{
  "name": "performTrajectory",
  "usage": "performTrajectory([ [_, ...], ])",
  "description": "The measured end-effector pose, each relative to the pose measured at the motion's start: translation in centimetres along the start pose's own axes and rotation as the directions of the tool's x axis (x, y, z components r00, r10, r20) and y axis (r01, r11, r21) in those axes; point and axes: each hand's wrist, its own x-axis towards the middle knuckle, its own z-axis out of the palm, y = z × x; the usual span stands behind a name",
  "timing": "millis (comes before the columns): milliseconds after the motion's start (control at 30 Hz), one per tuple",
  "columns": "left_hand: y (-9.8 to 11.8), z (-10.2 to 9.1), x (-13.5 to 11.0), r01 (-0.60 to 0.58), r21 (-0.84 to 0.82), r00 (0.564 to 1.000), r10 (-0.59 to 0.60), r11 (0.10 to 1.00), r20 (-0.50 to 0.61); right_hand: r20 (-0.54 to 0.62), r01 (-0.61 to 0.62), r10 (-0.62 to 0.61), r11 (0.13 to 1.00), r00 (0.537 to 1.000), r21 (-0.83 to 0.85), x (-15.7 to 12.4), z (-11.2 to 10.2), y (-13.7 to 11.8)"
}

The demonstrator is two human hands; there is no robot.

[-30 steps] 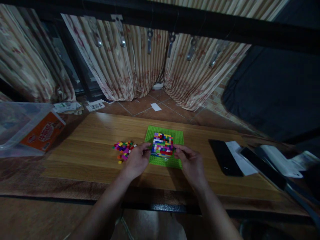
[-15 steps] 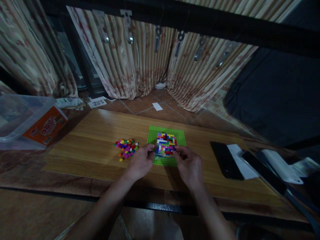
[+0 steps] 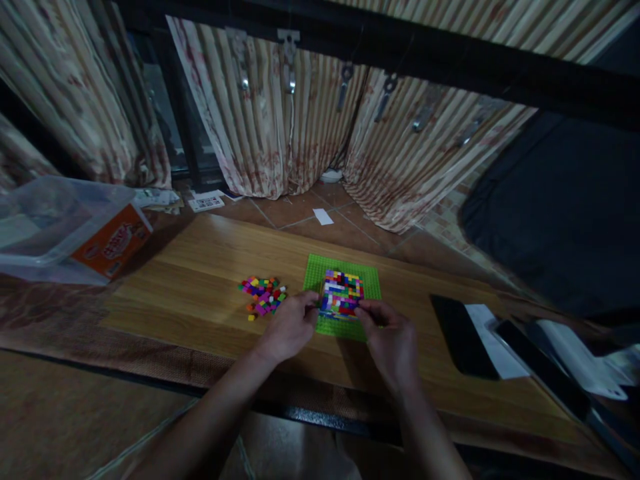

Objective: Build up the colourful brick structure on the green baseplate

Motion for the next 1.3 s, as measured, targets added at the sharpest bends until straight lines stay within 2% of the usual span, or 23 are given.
performTrajectory([
  [267,-0.1,-0.1,-0.1,0.008,-0.035,1.000,-0.008,0.999,-0.007,-0.100,-0.122,0.131,0.988,0.986,0.096,0.8,0.3,0.8],
  [433,-0.1,-0.1,-0.1,0.006,-0.030,1.000,-0.006,1.000,0.001,-0.098,-0.192,0.208,0.970,0.973,0.153,1.2,1.5,1.4],
  [600,0.0,-0.1,-0.1,-0.002,-0.029,1.000,0.002,1.000,-0.005,-0.097,-0.237,0.268,0.939,0.959,0.247,1.3,1.8,1.4],
  [833,0.3,-0.1,-0.2,-0.001,-0.037,1.000,0.001,0.999,-0.010,-0.126,-0.195,0.226,0.956,0.966,0.219,1.3,1.9,1.2],
  [1000,-0.4,-0.1,-0.1,0.002,-0.063,0.999,-0.005,0.998,-0.041,-0.125,-0.184,0.217,0.955,0.968,0.232,1.2,2.1,1.1],
  [1100,-1.0,-0.4,0.2,-0.023,-0.162,0.995,0.007,0.987,-0.099,-0.086,-0.233,0.269,0.926,0.959,0.297,1.1,1.9,1.1],
  [1167,-1.0,-0.6,0.4,-0.045,-0.253,0.992,0.012,0.966,-0.129,-0.109,-0.230,0.275,0.921,0.955,0.313,1.0,1.6,0.8],
  [1300,-0.5,-1.0,0.3,-0.040,-0.425,0.995,-0.005,0.905,-0.104,-0.218,-0.059,0.118,0.964,0.969,0.258,0.4,0.6,-0.5],
])
